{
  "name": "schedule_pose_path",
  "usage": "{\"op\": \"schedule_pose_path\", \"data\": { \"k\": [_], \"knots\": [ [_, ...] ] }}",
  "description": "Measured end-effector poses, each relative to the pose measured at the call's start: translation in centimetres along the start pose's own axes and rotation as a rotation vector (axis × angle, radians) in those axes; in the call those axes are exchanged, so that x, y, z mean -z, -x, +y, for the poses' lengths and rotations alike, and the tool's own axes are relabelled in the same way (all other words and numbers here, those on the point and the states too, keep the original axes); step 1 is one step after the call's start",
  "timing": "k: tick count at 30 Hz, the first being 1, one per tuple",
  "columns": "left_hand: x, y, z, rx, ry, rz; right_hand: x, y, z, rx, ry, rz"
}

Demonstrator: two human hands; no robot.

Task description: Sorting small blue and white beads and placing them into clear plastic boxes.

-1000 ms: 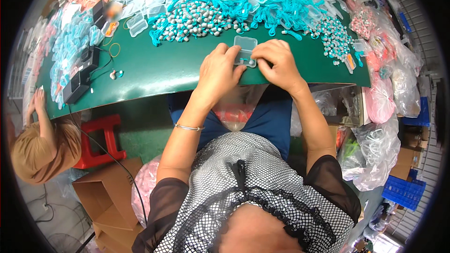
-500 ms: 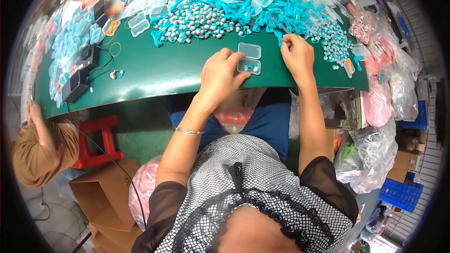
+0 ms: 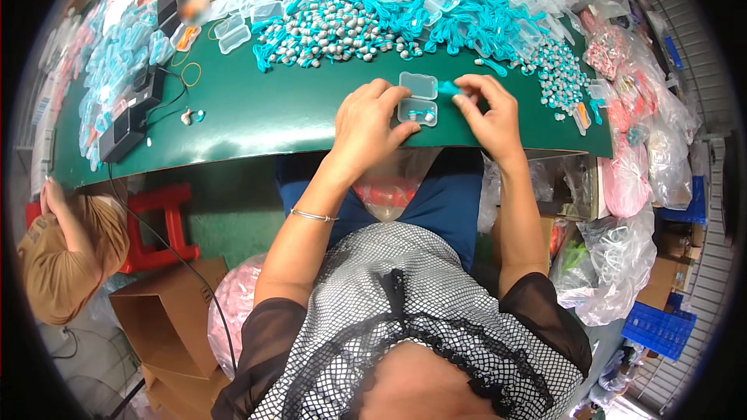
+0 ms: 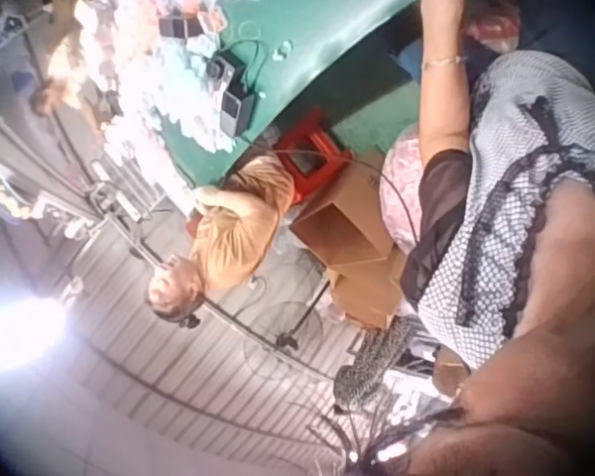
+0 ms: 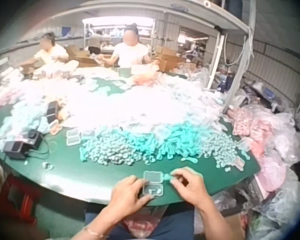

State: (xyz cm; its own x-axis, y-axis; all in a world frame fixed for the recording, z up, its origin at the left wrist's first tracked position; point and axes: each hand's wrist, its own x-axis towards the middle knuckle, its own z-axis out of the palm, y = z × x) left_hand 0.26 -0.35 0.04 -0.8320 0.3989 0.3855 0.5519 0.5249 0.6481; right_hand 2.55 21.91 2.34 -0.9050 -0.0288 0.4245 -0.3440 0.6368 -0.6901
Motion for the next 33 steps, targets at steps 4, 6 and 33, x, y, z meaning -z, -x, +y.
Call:
{"op": "schedule_pose_path", "data": {
  "k": [4,6,33],
  "knots": [
    [0.0,-0.2,-0.3,0.024,0.042,-0.021,-1.7,-0.3,-1.0,0.154,0.022,-0.116],
    [-0.1,-0.2,-0.1,0.020,0.043,-0.016,-2.0,-0.7,-0.5,0.246,0.054,-0.131],
    [-0.3,1.0,0.0,0.012,0.001,0.114,-2.0,1.0,-0.9,0.295,0.062,-0.032]
  ]
}}
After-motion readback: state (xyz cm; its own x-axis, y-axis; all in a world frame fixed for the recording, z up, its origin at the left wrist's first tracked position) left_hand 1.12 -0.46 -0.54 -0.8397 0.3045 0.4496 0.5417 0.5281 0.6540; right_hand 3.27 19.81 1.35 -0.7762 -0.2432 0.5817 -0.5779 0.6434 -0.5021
